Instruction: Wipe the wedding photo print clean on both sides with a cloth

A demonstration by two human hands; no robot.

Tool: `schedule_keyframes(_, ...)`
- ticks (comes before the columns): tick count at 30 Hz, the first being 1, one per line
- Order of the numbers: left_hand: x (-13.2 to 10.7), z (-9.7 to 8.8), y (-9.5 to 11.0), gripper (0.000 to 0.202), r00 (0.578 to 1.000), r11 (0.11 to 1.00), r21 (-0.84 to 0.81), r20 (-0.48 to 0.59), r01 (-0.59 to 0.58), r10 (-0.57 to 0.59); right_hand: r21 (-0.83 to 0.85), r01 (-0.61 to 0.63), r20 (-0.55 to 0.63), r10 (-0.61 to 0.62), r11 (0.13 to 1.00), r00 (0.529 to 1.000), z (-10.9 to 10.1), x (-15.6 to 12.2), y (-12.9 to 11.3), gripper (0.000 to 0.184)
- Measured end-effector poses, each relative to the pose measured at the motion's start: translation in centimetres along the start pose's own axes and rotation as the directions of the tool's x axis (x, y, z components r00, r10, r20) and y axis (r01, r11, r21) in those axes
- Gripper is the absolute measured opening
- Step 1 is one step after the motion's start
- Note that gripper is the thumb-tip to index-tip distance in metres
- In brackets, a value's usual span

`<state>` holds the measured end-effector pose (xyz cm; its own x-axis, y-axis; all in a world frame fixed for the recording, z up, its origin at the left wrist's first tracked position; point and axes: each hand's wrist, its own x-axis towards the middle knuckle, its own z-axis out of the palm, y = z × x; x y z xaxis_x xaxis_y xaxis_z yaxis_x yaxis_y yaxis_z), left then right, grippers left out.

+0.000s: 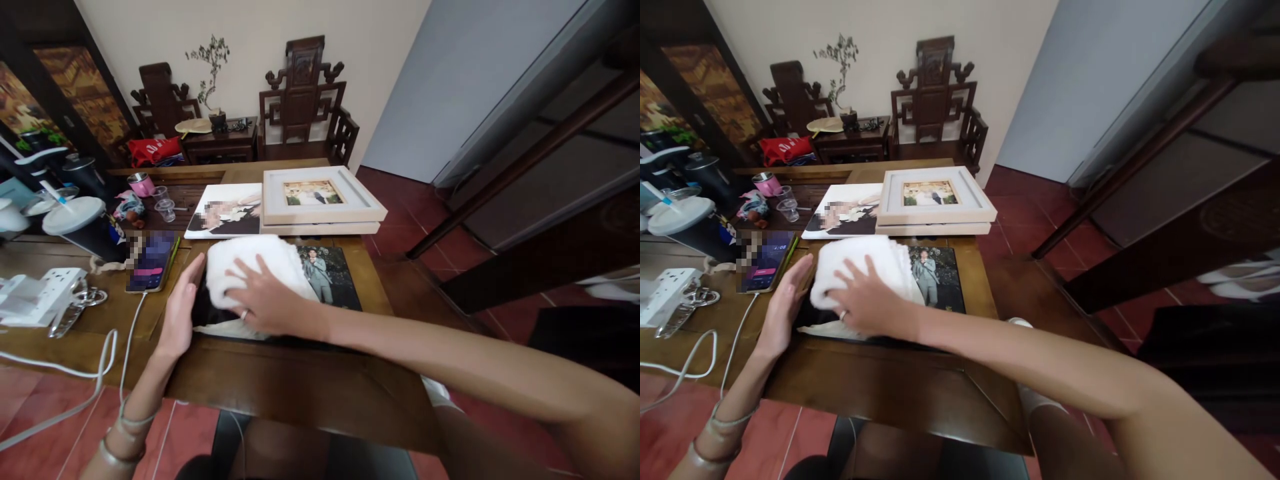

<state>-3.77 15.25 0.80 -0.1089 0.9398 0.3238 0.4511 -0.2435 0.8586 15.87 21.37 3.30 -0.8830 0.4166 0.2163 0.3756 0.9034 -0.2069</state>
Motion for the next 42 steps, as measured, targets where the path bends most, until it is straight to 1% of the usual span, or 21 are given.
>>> schedule_keyframes(1,0.0,0.0,-0.1,0.056,1.0,0.999,-0.042,-0.029,0.003,-0.004,0.029,0.078,0.009,-0.079,0.996,0.997,-0.2,-0.4,-0.9,0.032)
schedule_keyframes(3,-0.1,0.1,-0.4,0.061,0.998,0.998,-0.066,-0.063,-0.022,0.018,0.106,0.199,0.038,-0.204,0.974,0.978,-0.7,-1.5,-2.5,0.03)
schedule_keyframes(4,-0.2,0.1,-0.6,0.063,0.998,0.998,-0.054,-0.058,-0.032,0.028,0.147,0.234,0.058,-0.244,0.961,0.968,-1.1,-2.2,-3.1,0.029)
schedule_keyframes(6,-0.3,0.1,-0.8,0.065,0.999,0.999,-0.004,-0.011,-0.041,0.041,0.212,0.235,0.099,-0.26,0.949,0.96,-1.8,-3.5,-3.8,0.026)
schedule_keyframes(7,-0.4,0.1,-0.9,0.066,0.999,0.998,0.041,0.025,-0.048,0.047,0.232,0.208,0.112,-0.239,0.95,0.965,-2.1,-4.0,-3.9,0.025)
schedule_keyframes(9,-0.4,0.1,-0.9,0.064,0.992,0.983,0.164,0.104,-0.085,0.068,0.259,0.121,0.11,-0.154,0.958,0.982,-2.5,-4.8,-3.3,0.025)
schedule_keyframes(12,-0.3,0.2,-0.8,0.057,0.978,0.934,0.332,0.197,-0.135,0.072,0.265,-0.064,0.062,0.05,0.962,0.997,-2.4,-4.8,-1.1,0.025)
schedule_keyframes(14,-0.2,0.4,-0.7,0.054,0.969,0.9,0.399,0.231,-0.175,0.085,0.249,-0.214,0.028,0.213,0.945,0.977,-2.3,-3.7,0.6,0.025)
schedule_keyframes(16,-0.1,0.5,-0.8,0.052,0.959,0.867,0.445,0.257,-0.224,0.115,0.26,-0.322,0.014,0.33,0.91,0.944,-2.1,-1.8,2.0,0.028)
schedule_keyframes(18,0.0,0.6,-0.9,0.049,0.953,0.839,0.48,0.271,-0.255,0.135,0.307,-0.346,0.022,0.357,0.886,0.934,-2.0,0.6,2.7,0.03)
schedule_keyframes(21,0.1,0.7,-1.2,0.046,0.953,0.816,0.516,0.27,-0.262,0.135,0.377,-0.288,0.031,0.299,0.88,0.954,-1.7,3.8,3.0,0.034)
schedule_keyframes(23,0.2,0.7,-1.3,0.046,0.955,0.811,0.525,0.268,-0.258,0.13,0.402,-0.273,0.036,0.283,0.874,0.959,-1.5,4.9,3.2,0.037)
schedule_keyframes(25,0.2,0.7,-1.2,0.045,0.956,0.819,0.515,0.263,-0.253,0.13,0.425,-0.286,0.041,0.298,0.859,0.954,-1.5,4.7,3.5,0.04)
schedule_keyframes(28,0.2,0.8,-0.9,0.044,0.957,0.84,0.482,0.258,-0.248,0.134,0.432,-0.329,0.036,0.349,0.839,0.936,-2.0,2.4,4.4,0.043)
schedule_keyframes(32,0.2,0.9,-0.8,0.043,0.958,0.852,0.466,0.258,-0.238,0.127,0.39,-0.402,0.036,0.422,0.829,0.906,-3.5,-2.6,6.2,0.04)
schedule_keyframes(34,0.3,1.0,-0.7,0.043,0.959,0.852,0.467,0.256,-0.236,0.126,0.356,-0.402,0.005,0.429,0.843,0.903,-4.1,-4.9,7.2,0.037)
schedule_keyframes(36,0.3,1.0,-0.7,0.043,0.959,0.852,0.467,0.254,-0.234,0.124,0.277,-0.376,-0.025,0.398,0.884,0.917,-4.2,-6.9,7.7,0.034)
schedule_keyframes(38,0.3,1.0,-0.7,0.042,0.96,0.853,0.468,0.251,-0.231,0.123,0.145,-0.317,-0.023,0.324,0.937,0.946,-3.7,-8.6,7.4,0.027)
schedule_keyframes(39,0.3,1.0,-0.7,0.042,0.961,0.853,0.469,0.251,-0.23,0.121,0.081,-0.274,-0.014,0.276,0.958,0.961,-3.2,-9.4,6.7,0.026)
schedule_keyframes(40,0.3,1.1,-0.7,0.042,0.961,0.852,0.471,0.249,-0.229,0.121,0.031,-0.228,-0.01,0.228,0.973,0.974,-2.7,-10.2,5.7,0.025)
schedule_keyframes(42,0.3,1.1,-0.7,0.042,0.96,0.848,0.476,0.25,-0.234,0.125,-0.014,-0.148,-0.025,0.147,0.989,0.989,-1.6,-11.8,2.9,0.023)
